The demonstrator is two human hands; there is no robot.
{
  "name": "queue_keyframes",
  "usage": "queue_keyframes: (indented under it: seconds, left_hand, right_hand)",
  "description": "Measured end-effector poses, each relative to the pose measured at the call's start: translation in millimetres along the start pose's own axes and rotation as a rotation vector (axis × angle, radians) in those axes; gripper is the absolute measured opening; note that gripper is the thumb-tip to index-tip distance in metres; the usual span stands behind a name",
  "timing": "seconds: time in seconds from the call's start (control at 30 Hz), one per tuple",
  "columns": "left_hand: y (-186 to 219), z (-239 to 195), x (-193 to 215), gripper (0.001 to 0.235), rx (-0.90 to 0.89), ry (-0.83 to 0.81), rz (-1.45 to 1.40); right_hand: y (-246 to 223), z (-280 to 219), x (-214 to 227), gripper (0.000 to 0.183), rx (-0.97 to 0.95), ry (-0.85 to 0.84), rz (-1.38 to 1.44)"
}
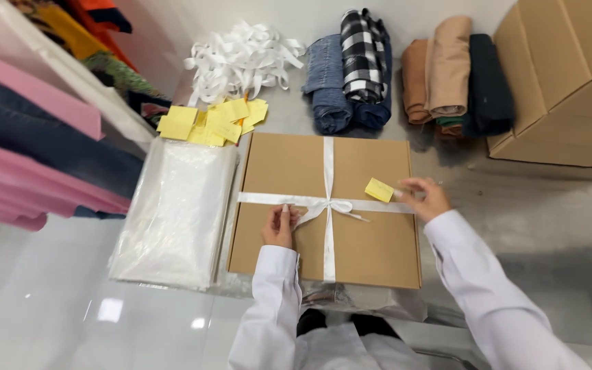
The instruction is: The person places a folded plaid garment onto a clear plastic bag on a metal table, smooths the bag, and then moves a stack of similar bags aside. They then pick up a cardboard box, untie a white ribbon, and place the ribbon on the table before moving the box.
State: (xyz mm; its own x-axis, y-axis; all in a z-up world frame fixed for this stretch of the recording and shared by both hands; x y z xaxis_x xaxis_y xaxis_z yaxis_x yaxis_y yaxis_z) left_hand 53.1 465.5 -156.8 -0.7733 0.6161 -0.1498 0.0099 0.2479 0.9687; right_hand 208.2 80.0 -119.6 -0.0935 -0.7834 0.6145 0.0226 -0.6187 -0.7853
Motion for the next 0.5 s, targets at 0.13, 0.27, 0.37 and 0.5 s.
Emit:
queue_keyframes:
  seconds: [0.13, 0.27, 0.37, 0.5]
  left_hand:
    - [17, -5, -13, 0.014, -0.203, -0.002, 0.105]
    - [33, -11, -9, 0.011, -0.324, 0.004, 0.165]
    - [24, -8, -6, 0.008, -0.327, 0.045, 0.124]
    - [6, -4, -8, 0.017, -0.003, 0.032, 0.070]
  right_hand:
    - [-38, -20, -12, 0.060, 0.132, -0.008, -0.128]
    - [-30, -7, -29, 0.042, 0.407, 0.171, -0.334]
    - [-57, 5, -25, 0.015, 0.473, 0.297, -0.151]
    - [-121, 8, -58, 0.027, 0.449, 0.125, 0.301]
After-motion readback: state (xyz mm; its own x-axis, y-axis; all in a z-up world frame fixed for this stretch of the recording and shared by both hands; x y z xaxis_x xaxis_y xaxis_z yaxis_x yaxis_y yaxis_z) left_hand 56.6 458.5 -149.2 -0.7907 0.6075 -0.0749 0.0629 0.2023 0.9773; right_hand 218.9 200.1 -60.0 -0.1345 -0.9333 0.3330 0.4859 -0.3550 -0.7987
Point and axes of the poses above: each hand's wrist, its own z-axis towards the middle knuckle, its own x-axis out of the back of the hand, y = z × x, the point moved 6 cm from there along z, towards the middle knuckle, and after that the axes turned 12 degrees about y, right-handed, at the moved point
